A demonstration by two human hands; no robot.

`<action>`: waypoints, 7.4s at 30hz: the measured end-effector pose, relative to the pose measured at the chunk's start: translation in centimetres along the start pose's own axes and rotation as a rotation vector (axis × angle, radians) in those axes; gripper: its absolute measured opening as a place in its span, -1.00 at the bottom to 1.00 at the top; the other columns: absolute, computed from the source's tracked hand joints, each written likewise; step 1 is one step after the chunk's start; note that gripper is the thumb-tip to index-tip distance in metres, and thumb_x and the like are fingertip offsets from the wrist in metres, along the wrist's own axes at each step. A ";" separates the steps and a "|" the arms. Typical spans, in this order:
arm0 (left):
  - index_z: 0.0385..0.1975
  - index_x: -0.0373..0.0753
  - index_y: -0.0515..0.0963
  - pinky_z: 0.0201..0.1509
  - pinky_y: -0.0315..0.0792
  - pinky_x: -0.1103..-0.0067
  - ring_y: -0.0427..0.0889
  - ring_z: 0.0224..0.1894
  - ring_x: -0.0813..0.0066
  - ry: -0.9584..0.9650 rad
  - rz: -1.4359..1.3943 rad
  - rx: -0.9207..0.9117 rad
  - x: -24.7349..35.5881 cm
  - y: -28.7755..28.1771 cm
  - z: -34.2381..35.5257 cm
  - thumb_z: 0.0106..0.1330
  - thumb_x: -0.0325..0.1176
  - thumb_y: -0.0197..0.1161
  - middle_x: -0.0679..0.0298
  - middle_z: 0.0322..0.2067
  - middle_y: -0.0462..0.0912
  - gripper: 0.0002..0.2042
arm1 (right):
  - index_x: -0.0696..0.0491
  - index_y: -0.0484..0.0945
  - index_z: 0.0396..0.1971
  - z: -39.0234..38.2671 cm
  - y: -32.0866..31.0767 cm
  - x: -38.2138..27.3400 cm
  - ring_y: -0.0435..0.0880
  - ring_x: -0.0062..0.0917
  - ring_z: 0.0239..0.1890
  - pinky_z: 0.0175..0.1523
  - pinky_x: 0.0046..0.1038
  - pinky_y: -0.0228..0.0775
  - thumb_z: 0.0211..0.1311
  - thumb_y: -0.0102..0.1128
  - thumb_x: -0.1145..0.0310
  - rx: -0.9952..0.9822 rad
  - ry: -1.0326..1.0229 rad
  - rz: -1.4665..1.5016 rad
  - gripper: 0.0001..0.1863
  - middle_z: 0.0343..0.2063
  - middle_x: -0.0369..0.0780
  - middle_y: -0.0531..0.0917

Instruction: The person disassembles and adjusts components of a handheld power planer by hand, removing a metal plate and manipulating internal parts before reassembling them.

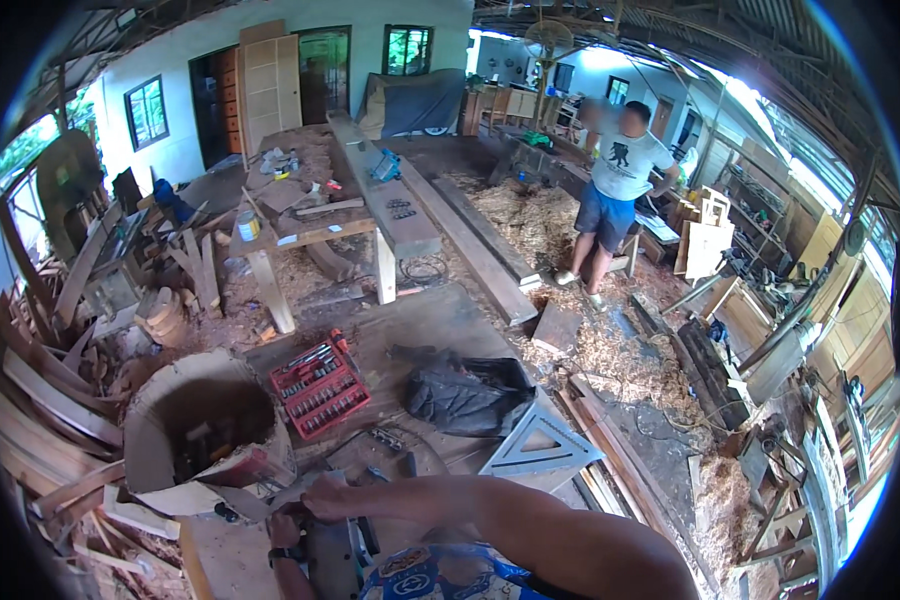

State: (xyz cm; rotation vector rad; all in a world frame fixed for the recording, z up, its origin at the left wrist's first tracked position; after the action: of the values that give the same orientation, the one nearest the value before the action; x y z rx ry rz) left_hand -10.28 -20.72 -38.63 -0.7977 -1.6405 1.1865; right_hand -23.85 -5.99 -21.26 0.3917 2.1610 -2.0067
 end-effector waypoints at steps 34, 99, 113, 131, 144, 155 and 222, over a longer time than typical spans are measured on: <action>-0.16 -0.33 0.67 0.05 0.56 0.48 0.73 -0.11 0.38 -0.350 -0.898 0.067 8.9 -8.4 -1.1 0.27 -0.50 0.08 0.15 -0.17 0.76 -0.76 | 0.09 0.69 -0.30 -1.5 -1.7 -0.5 0.76 -0.14 -0.24 -0.12 -0.08 0.59 0.36 -0.14 0.16 -0.256 -0.018 -0.150 -0.58 -0.30 -0.02 0.74; 0.09 -0.23 0.58 0.27 0.41 0.43 0.57 0.17 0.35 -0.183 -0.749 0.008 13.0 -11.5 -0.7 0.18 -0.42 0.42 0.19 0.00 0.67 -0.57 | 0.04 0.70 -0.09 -4.9 1.1 5.7 0.71 -0.13 -0.09 0.10 -0.20 0.53 0.06 -0.01 0.44 0.129 0.239 0.614 -0.58 -0.19 -0.03 0.73; 0.18 -0.20 0.52 0.30 0.39 0.43 0.53 0.21 0.35 -0.112 -0.721 -0.040 12.4 -11.1 -0.5 0.17 -0.43 0.39 0.16 0.13 0.59 -0.49 | 0.07 0.70 -0.10 -7.0 -0.6 4.3 0.73 -0.17 -0.12 0.06 -0.24 0.53 0.16 0.08 0.37 0.179 0.243 0.729 -0.66 -0.23 0.00 0.73; 0.06 -0.30 0.54 0.31 0.39 0.42 0.56 0.17 0.33 -0.161 -0.765 -0.010 12.7 -11.3 -0.6 0.15 -0.54 0.30 0.15 0.08 0.61 -0.59 | 0.01 0.76 -0.29 -6.4 0.3 3.3 0.69 -0.13 -0.09 0.06 -0.18 0.50 0.15 0.28 0.15 0.176 0.288 0.515 -0.73 -0.22 -0.01 0.70; -0.10 -0.31 0.65 0.31 0.37 0.44 0.55 0.18 0.34 -0.177 -0.748 -0.002 12.9 -11.5 -0.6 0.22 -0.48 0.31 0.16 0.04 0.65 -0.76 | 0.10 0.73 -0.39 -7.4 0.0 3.2 0.66 -0.14 -0.06 0.08 -0.23 0.49 0.06 0.22 0.28 0.227 0.306 0.632 -0.77 -0.21 -0.05 0.70; -0.07 -0.30 0.65 0.29 0.39 0.43 0.57 0.17 0.31 -0.238 -0.758 0.022 12.6 -11.5 -0.5 0.23 -0.40 0.37 0.16 0.03 0.66 -0.72 | 0.13 0.71 -0.30 -8.5 0.0 2.9 0.62 -0.13 -0.01 0.16 -0.22 0.45 0.04 0.11 0.40 0.412 0.060 0.605 -0.73 -0.16 -0.04 0.67; 0.02 -0.30 0.58 0.29 0.39 0.49 0.57 0.16 0.32 -0.021 -0.662 -0.006 12.5 -11.5 -0.8 0.16 -0.47 0.39 0.15 0.08 0.61 -0.62 | 0.10 0.70 -0.21 -8.7 0.6 2.7 0.54 -0.09 0.08 0.26 -0.19 0.34 0.05 0.05 0.50 0.348 0.130 0.649 -0.69 -0.01 -0.03 0.61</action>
State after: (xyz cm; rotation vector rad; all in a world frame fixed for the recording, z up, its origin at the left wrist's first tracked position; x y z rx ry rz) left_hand -13.87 -13.15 -23.81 -0.2014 -1.7317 0.7155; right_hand -25.75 2.87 -21.92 1.1290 1.4458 -1.9721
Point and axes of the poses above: each hand's wrist, its own z-axis towards the middle knuckle, its own y-axis out of the palm, x = y × z, the point moved 5 cm from there along z, towards the middle knuckle
